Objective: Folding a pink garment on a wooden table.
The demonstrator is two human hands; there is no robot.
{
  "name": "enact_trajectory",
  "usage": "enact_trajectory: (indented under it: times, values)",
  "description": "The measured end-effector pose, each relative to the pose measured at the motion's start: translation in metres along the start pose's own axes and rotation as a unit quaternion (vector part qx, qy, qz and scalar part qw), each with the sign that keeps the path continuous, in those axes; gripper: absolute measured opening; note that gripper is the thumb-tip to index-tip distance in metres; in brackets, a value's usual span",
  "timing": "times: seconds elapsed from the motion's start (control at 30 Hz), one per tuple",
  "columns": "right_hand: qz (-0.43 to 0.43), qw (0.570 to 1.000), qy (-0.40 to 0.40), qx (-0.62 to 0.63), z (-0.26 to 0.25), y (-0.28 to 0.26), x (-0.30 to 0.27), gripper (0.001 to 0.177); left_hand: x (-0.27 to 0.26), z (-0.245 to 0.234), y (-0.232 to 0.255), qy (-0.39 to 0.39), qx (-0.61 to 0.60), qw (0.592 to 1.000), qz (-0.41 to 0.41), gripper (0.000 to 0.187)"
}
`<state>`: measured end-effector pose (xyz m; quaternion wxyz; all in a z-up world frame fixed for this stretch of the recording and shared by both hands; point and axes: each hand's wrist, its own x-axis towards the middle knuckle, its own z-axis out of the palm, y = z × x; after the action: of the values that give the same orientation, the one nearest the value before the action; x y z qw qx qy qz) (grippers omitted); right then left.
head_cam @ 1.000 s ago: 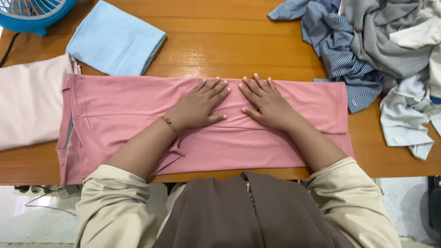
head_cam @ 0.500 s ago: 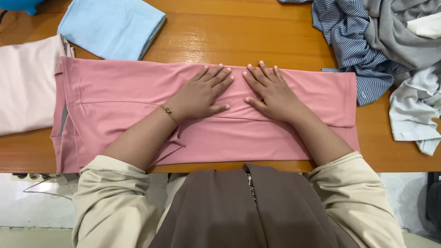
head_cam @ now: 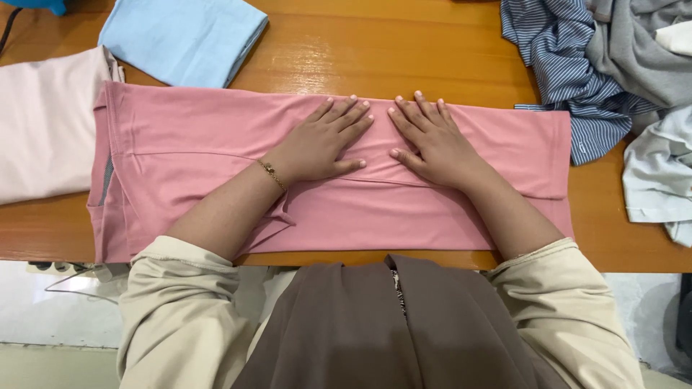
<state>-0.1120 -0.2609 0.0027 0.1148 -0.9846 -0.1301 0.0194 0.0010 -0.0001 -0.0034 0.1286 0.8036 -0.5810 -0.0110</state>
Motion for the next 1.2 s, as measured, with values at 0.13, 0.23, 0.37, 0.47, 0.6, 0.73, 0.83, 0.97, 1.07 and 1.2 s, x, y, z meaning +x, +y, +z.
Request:
enact_trajectory:
  times: [0.13,0.23,0.37,0.47,0.6,0.73,0.83,0.97,1.07,1.2]
  values:
    - [0.000,1.000,-0.002,0.006,0.000,0.000,0.000,0.076,0.000,0.000,0.001,0.003,-0.002,1.000,0.000,0.082]
    - [0.008,1.000,-0.010,-0.002,0.001,0.000,0.000,0.076,0.000,0.001,0.000,0.008,-0.004,1.000,0.001,0.082]
    - [0.018,1.000,-0.022,0.007,-0.002,0.001,0.000,0.081,-0.001,0.002,-0.001,0.007,0.004,1.000,0.001,0.082]
    - [0.060,0.995,-0.075,0.008,-0.014,0.018,-0.004,0.084,0.000,0.004,0.001,-0.011,0.006,1.000,-0.011,0.083]
    - [0.126,0.985,-0.119,0.004,-0.023,0.082,-0.020,0.082,0.002,0.008,-0.002,-0.037,0.002,0.999,-0.027,0.083]
    - [0.175,0.975,-0.134,-0.020,-0.028,0.120,-0.041,0.077,0.005,-0.008,0.003,-0.047,-0.002,0.998,-0.029,0.085]
    - [0.186,0.971,-0.075,-0.126,-0.031,0.130,-0.052,0.076,0.007,-0.046,0.008,-0.133,-0.053,0.987,-0.072,0.086]
    - [0.125,0.989,0.001,-0.074,-0.054,0.064,-0.048,0.072,-0.023,-0.095,0.003,-0.139,-0.116,0.967,-0.180,0.084]
    - [0.079,0.996,0.004,-0.049,-0.036,0.040,-0.053,0.077,-0.063,-0.092,-0.031,-0.178,-0.085,0.948,-0.252,0.086]
    - [0.095,0.995,-0.018,-0.017,-0.009,0.036,-0.073,0.079,-0.104,-0.108,-0.044,-0.256,-0.032,0.855,-0.449,0.089]
